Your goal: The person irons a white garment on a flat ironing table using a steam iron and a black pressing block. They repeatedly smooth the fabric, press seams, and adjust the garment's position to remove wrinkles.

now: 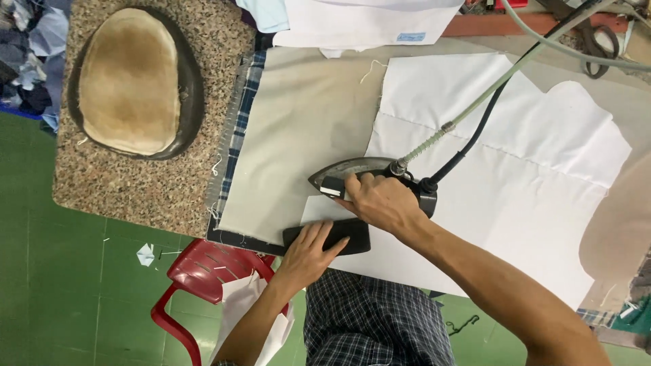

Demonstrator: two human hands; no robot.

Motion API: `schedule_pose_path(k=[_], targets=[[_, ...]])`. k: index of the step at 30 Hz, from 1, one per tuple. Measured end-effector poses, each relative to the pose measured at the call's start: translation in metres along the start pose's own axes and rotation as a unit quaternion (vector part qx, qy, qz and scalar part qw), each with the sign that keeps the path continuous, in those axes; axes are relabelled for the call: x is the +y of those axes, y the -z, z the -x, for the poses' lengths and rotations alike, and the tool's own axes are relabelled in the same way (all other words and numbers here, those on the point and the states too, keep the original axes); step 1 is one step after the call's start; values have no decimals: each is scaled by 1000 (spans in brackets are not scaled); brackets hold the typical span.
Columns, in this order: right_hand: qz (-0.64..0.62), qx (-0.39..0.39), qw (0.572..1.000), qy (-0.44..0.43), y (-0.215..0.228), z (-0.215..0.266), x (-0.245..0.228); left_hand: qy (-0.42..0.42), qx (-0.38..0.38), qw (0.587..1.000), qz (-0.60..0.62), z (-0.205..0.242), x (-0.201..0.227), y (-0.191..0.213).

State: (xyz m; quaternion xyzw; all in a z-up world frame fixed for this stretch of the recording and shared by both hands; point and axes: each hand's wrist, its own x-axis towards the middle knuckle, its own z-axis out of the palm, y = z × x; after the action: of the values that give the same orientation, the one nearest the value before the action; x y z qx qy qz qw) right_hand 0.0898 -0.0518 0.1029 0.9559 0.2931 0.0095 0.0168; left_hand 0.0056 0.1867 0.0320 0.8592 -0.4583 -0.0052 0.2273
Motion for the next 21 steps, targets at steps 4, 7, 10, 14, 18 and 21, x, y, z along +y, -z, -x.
schedule_pose_path(k=[4,7,10,14,18,21], targets=[[15,24,1000,12,-1,-24,26,-15,47,999,15,-37,-17,-10],[12,17,1000,21,-7,-35,40,-2,68,998,-9,-58,-26,-14],[11,3,1000,25,-11,-45,51,18,82,996,-26,-68,-34,-13],[17,13,999,37,-12,-56,63,34,78,996,-27,-69,-37,-15],[17,18,999,39,-13,-62,67,51,84,994,-40,-65,-35,-22],[15,28,999,31,-15,-62,68,56,78,995,-33,-64,-33,-22]])
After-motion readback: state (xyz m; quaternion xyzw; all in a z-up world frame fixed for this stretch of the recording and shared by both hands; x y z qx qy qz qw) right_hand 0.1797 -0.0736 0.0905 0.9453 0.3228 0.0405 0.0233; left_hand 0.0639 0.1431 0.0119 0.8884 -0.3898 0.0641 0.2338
